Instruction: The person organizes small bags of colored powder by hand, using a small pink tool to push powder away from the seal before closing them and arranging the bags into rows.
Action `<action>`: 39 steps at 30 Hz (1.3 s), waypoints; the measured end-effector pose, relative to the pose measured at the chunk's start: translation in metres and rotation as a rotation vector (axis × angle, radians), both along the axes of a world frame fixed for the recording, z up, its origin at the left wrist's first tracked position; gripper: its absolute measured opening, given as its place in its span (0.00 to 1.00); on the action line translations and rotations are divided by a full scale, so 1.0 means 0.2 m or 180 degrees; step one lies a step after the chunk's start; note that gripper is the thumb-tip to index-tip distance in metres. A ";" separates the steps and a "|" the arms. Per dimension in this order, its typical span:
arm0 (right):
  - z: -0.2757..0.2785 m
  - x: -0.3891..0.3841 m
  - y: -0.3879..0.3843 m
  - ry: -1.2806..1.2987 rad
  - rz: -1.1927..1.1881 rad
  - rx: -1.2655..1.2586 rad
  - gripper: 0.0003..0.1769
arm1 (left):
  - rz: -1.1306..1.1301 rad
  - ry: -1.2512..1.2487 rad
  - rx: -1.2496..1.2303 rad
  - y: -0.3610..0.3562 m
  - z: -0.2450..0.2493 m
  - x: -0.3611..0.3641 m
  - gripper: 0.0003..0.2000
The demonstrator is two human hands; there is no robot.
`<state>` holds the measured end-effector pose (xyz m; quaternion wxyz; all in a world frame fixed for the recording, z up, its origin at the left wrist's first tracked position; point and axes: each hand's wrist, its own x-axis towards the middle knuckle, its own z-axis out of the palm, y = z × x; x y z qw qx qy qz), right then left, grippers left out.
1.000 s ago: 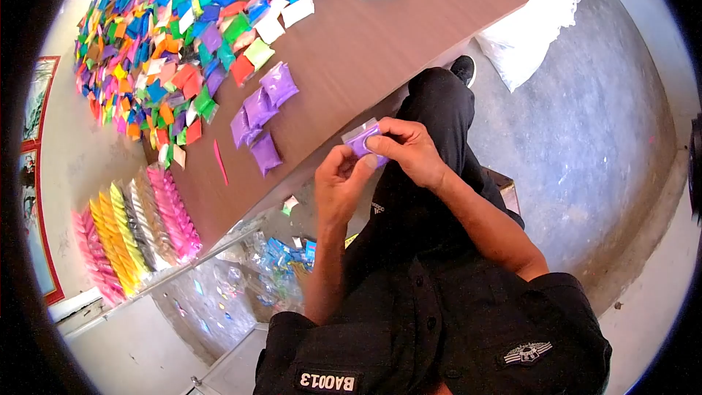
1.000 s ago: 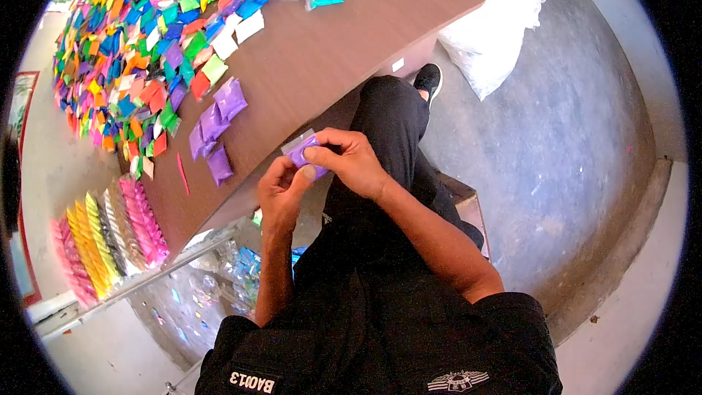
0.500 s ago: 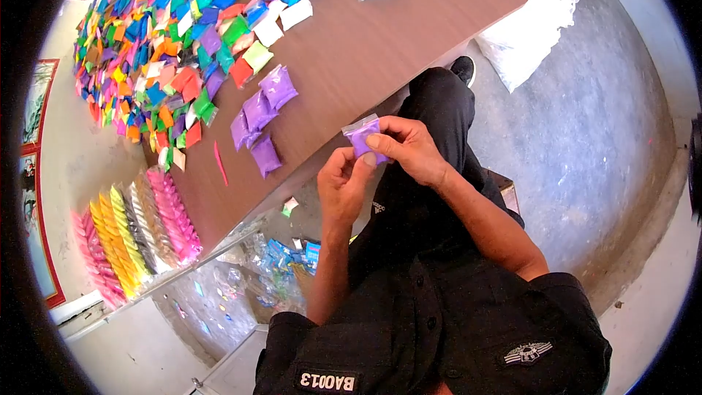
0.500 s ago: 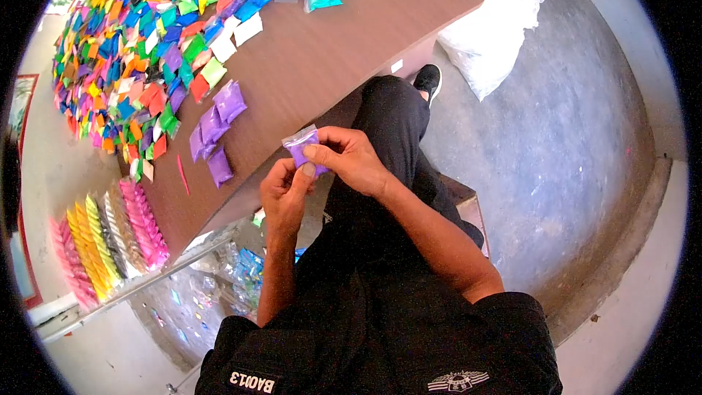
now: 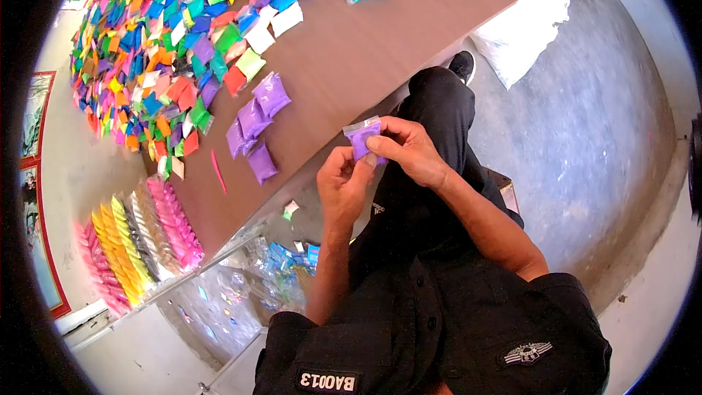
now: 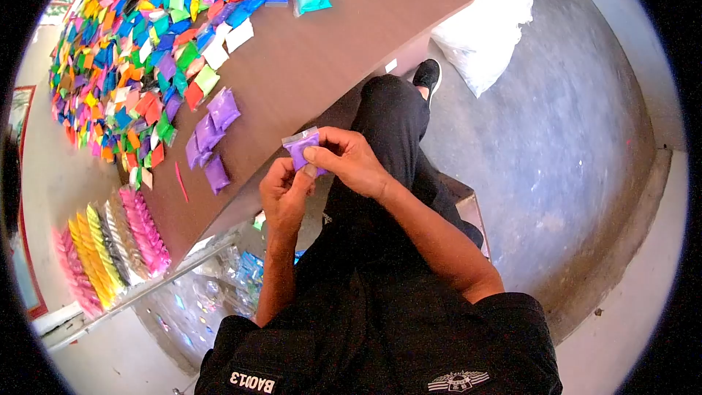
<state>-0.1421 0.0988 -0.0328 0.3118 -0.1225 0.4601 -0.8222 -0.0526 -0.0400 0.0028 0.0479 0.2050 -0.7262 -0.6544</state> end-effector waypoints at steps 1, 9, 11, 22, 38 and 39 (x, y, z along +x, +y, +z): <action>0.00 0.00 0.00 -0.0006 -0.0004 0.0001 0.10 | -0.0023 -0.0072 -0.0028 0.00 0.00 0.00 0.07; -0.01 0.01 -0.02 0.0218 0.0095 -0.0127 0.10 | 0.0447 0.0350 0.0140 0.02 0.05 -0.01 0.07; -0.01 0.01 -0.03 0.0268 0.0134 -0.0042 0.10 | 0.0443 0.0427 -0.0078 -0.02 0.04 0.00 0.07; 0.00 0.02 -0.05 0.0261 0.0066 0.0080 0.09 | 0.0369 0.0302 -0.0240 -0.04 0.03 0.01 0.06; 0.00 0.05 -0.09 0.0387 0.0118 0.0074 0.09 | 0.0394 0.0186 -0.0706 -0.08 0.10 0.03 0.05; 0.00 0.05 -0.10 0.0456 0.0046 0.0090 0.09 | 0.0392 0.0191 -0.0564 -0.08 0.10 0.03 0.05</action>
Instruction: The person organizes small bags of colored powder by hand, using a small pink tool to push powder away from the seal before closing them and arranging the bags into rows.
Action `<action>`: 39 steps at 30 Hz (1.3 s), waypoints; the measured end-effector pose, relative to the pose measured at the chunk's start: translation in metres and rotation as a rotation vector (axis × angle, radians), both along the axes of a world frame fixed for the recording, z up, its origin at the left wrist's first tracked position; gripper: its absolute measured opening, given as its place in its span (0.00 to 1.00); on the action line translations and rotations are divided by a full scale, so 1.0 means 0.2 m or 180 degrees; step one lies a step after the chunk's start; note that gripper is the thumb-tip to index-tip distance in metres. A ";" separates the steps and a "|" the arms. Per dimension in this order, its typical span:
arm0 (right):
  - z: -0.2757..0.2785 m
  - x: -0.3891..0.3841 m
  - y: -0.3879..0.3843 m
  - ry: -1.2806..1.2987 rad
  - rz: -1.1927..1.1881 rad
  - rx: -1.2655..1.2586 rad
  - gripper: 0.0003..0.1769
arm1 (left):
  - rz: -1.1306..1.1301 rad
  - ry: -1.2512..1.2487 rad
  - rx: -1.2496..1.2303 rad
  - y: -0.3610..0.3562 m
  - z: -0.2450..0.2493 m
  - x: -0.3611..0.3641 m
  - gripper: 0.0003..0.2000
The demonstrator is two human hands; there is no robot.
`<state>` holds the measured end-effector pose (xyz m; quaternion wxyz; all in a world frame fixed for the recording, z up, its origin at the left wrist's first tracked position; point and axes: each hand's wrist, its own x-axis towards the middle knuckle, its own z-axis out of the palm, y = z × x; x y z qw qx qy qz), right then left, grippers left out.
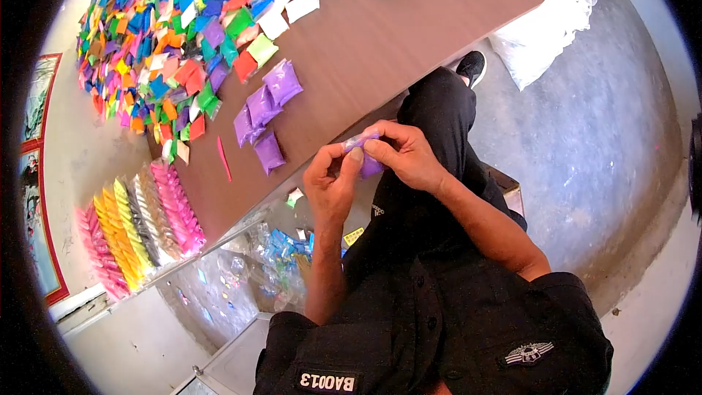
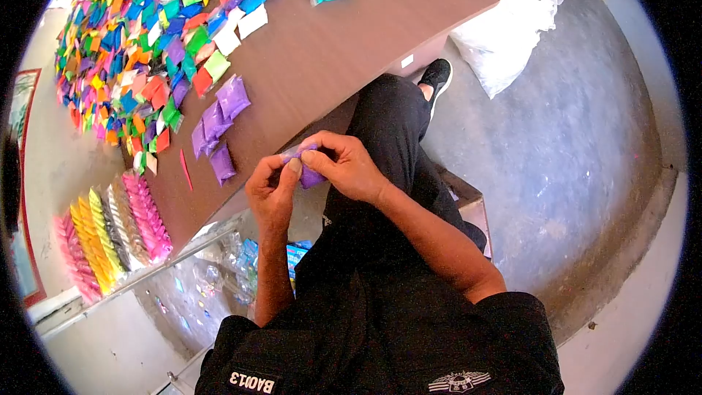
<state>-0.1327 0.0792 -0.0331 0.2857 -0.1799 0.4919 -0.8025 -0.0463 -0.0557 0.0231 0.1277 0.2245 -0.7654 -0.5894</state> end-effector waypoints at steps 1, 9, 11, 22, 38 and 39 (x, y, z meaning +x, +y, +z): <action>0.00 0.00 0.00 -0.0008 0.0010 -0.0003 0.09 | -0.0010 0.0013 0.0144 0.00 0.00 0.00 0.06; 0.00 0.03 -0.06 0.0122 0.0088 0.0070 0.08 | 0.0277 0.0012 0.0237 -0.03 -0.03 0.06 0.05; 0.01 0.04 -0.08 0.0007 0.0107 -0.0020 0.08 | 0.0323 -0.0080 0.0004 -0.04 -0.03 0.08 0.04; 0.00 0.06 -0.10 -0.0041 -0.0094 -0.0219 0.08 | 0.0314 -0.0179 0.0263 0.01 0.04 0.12 0.08; 0.00 0.03 -0.05 -0.0174 0.0442 -0.0126 0.10 | 0.0269 -0.0202 0.0303 0.00 0.00 0.13 0.08; 0.00 0.03 -0.05 -0.0156 0.0427 -0.0068 0.10 | 0.0239 -0.0198 0.0371 0.01 0.01 0.13 0.08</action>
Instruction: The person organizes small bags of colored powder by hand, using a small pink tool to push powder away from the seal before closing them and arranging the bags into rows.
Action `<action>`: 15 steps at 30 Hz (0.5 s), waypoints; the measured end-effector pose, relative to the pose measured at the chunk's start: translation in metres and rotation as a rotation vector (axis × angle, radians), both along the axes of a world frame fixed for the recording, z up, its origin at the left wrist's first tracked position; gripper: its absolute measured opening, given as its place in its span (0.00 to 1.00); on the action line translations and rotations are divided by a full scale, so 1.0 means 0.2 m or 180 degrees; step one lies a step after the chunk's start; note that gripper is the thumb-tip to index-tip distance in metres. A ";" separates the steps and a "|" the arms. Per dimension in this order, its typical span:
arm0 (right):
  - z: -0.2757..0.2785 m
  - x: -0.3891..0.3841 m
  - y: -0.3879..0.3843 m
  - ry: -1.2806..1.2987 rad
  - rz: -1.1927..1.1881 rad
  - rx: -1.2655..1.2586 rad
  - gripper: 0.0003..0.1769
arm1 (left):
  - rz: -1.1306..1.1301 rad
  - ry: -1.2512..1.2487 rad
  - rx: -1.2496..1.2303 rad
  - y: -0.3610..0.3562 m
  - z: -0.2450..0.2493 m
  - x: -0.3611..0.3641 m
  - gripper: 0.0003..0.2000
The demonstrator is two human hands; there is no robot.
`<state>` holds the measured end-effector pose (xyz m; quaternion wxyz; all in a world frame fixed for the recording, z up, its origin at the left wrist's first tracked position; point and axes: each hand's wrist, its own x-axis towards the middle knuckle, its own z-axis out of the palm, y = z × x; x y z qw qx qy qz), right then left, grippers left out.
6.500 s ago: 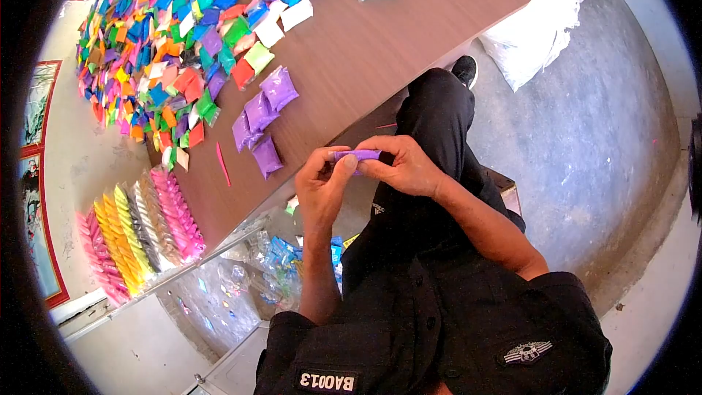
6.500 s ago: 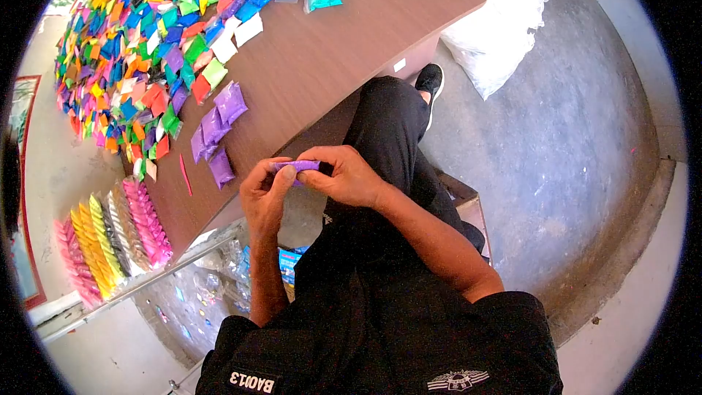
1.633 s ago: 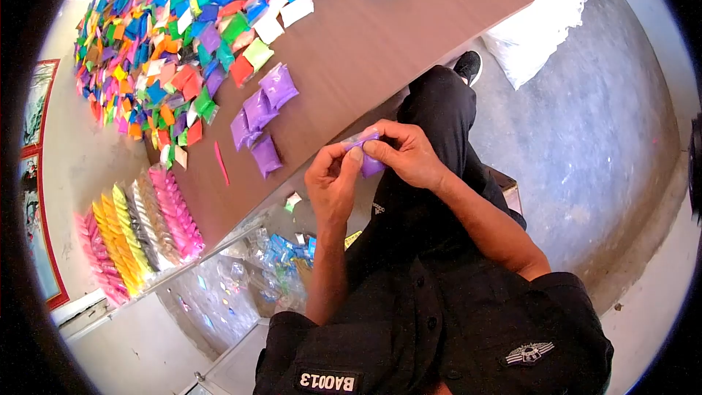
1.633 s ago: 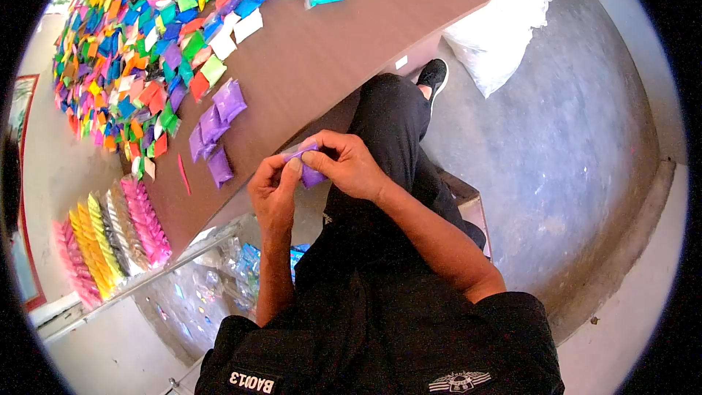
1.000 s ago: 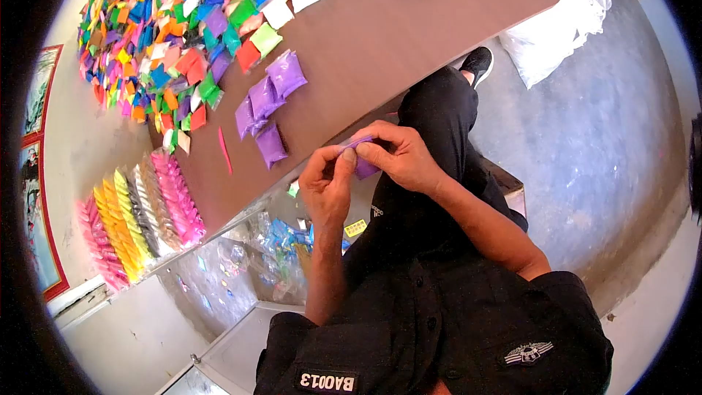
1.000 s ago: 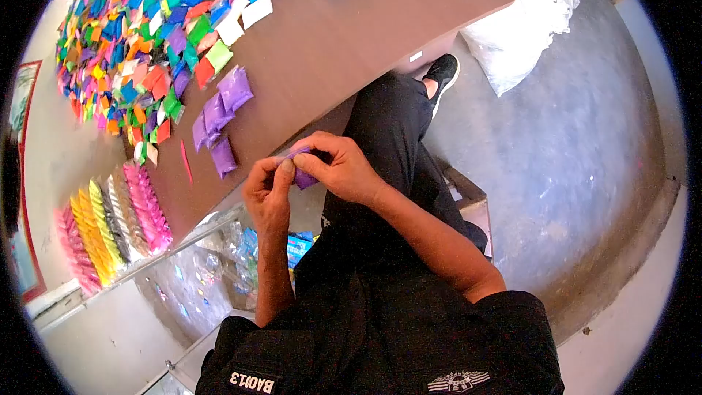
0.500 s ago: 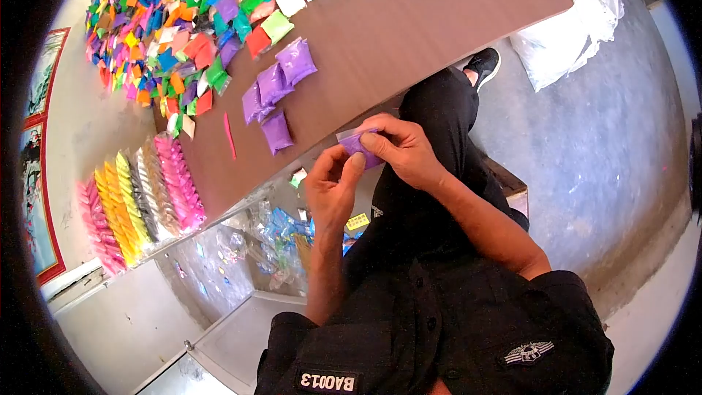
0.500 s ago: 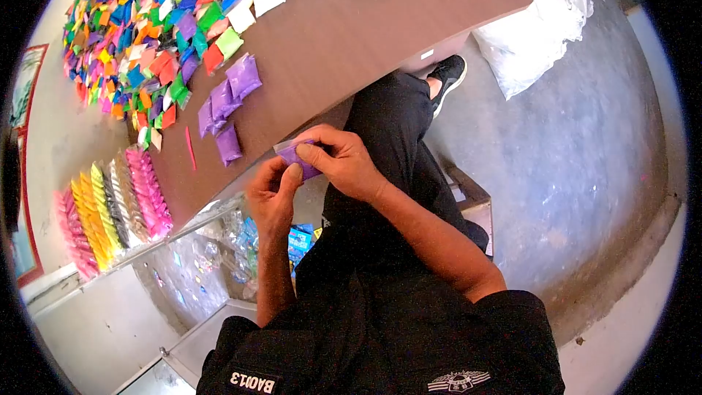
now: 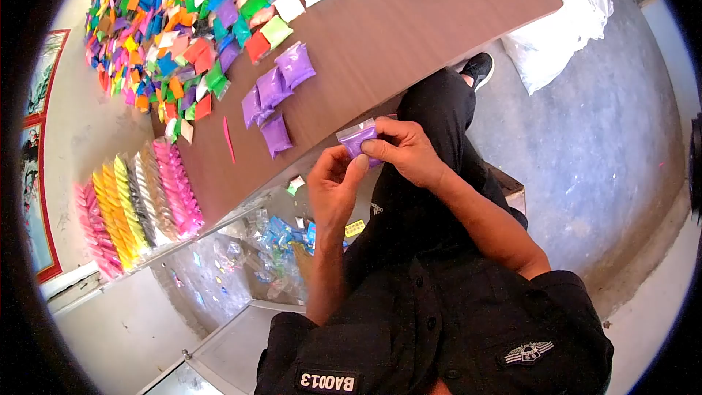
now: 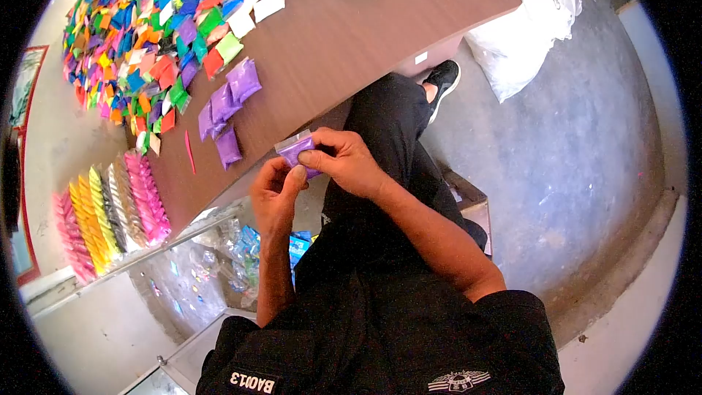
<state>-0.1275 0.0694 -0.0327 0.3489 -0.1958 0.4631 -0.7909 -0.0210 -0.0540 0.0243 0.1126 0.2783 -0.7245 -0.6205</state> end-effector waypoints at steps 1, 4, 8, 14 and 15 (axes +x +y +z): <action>0.00 0.00 0.00 0.0007 0.0001 0.0004 0.10 | -0.0029 0.0009 0.0068 0.00 0.00 0.00 0.08; -0.01 -0.01 0.00 0.0211 -0.0032 0.0020 0.10 | -0.0143 -0.0044 -0.0049 -0.02 -0.02 0.00 0.08; 0.03 -0.01 0.01 -0.0163 0.0086 0.0002 0.11 | -0.0133 0.0091 0.0044 -0.01 -0.04 -0.02 0.06; 0.00 0.01 0.02 0.0015 -0.0051 0.0249 0.12 | -0.0127 0.0050 0.0011 -0.01 -0.07 0.01 0.07; 0.00 0.02 0.01 -0.0011 -0.0115 0.0232 0.12 | -0.0128 0.0060 0.0108 0.01 -0.05 0.01 0.07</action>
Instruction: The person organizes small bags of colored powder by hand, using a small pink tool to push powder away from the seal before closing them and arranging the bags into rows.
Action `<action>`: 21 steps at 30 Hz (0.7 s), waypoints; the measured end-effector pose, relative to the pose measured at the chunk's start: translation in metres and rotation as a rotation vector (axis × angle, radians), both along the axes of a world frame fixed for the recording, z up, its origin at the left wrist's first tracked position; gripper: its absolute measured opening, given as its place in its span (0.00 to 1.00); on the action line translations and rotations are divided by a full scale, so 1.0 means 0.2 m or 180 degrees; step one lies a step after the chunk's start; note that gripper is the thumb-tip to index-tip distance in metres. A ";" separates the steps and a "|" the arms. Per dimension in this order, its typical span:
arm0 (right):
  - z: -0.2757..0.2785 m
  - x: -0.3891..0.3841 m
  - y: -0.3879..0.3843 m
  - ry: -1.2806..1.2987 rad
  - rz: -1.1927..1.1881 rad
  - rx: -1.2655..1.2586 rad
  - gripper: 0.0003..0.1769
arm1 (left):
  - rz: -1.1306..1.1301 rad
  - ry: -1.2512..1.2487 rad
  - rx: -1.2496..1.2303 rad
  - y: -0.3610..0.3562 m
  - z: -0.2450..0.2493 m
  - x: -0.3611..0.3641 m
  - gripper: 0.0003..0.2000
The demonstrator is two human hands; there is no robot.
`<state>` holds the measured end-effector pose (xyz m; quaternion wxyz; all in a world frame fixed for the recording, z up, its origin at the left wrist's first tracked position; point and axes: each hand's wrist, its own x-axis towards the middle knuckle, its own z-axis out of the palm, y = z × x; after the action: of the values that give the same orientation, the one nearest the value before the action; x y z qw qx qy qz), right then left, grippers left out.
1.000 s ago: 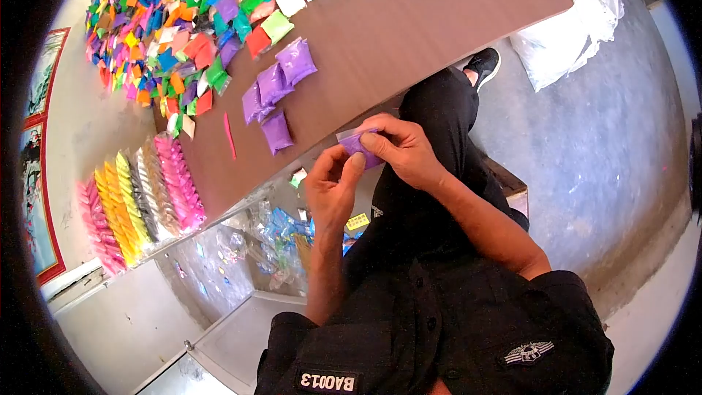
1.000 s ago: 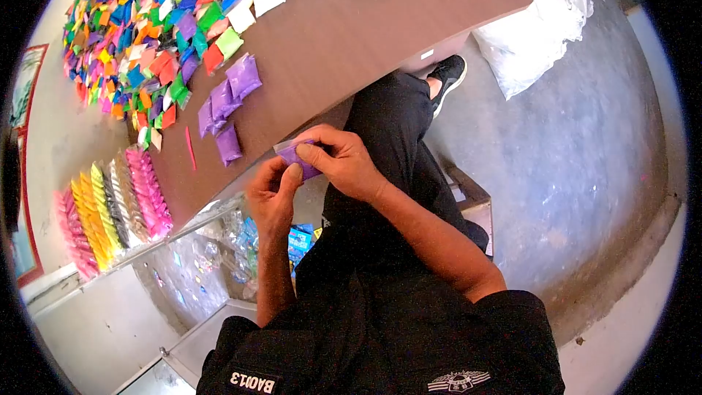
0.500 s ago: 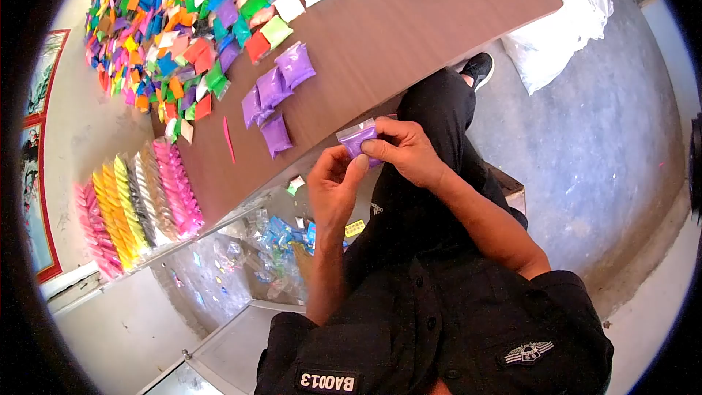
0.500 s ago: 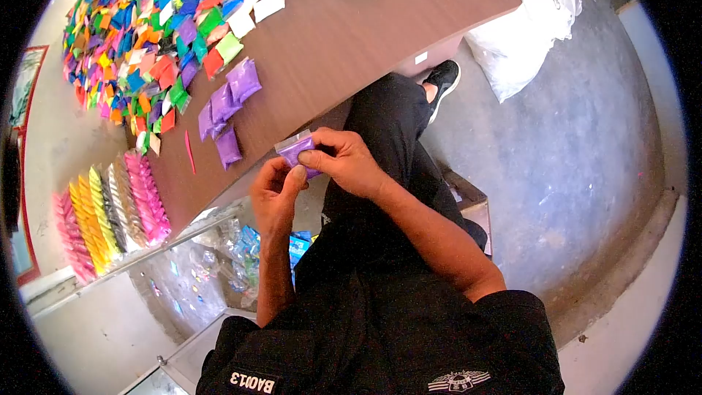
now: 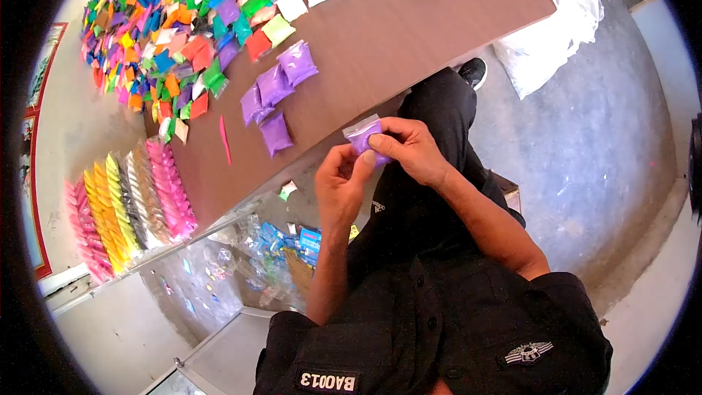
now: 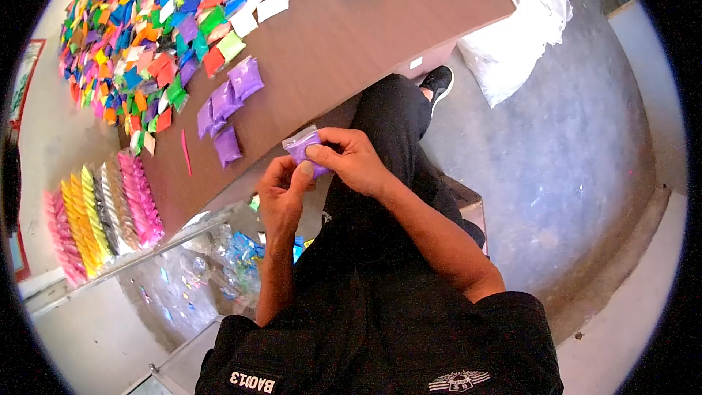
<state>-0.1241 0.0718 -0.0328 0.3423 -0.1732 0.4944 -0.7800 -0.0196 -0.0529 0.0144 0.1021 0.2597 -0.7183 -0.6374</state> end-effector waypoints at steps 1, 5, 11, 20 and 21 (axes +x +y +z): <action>0.00 0.00 -0.01 0.0006 0.0014 0.0003 0.12 | -0.0004 0.0011 0.0095 0.01 0.01 0.00 0.07; 0.00 0.00 -0.01 0.0196 -0.0016 0.0076 0.12 | 0.0015 -0.0012 0.0236 0.03 0.00 0.01 0.08; 0.04 0.00 -0.03 -0.0017 0.0102 -0.0045 0.11 | 0.0042 0.0014 -0.0022 -0.01 -0.03 0.02 0.08; -0.01 0.00 -0.02 0.0166 0.0066 0.0033 0.11 | 0.0119 0.0303 0.0456 0.01 -0.01 0.00 0.08; -0.01 0.00 -0.02 0.0221 0.0058 0.0010 0.11 | 0.0156 0.0224 0.0345 0.00 -0.02 0.00 0.07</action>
<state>-0.1249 0.0681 -0.0341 0.3323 -0.2042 0.5056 -0.7696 -0.0190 -0.0519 0.0113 0.1287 0.2598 -0.6721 -0.6813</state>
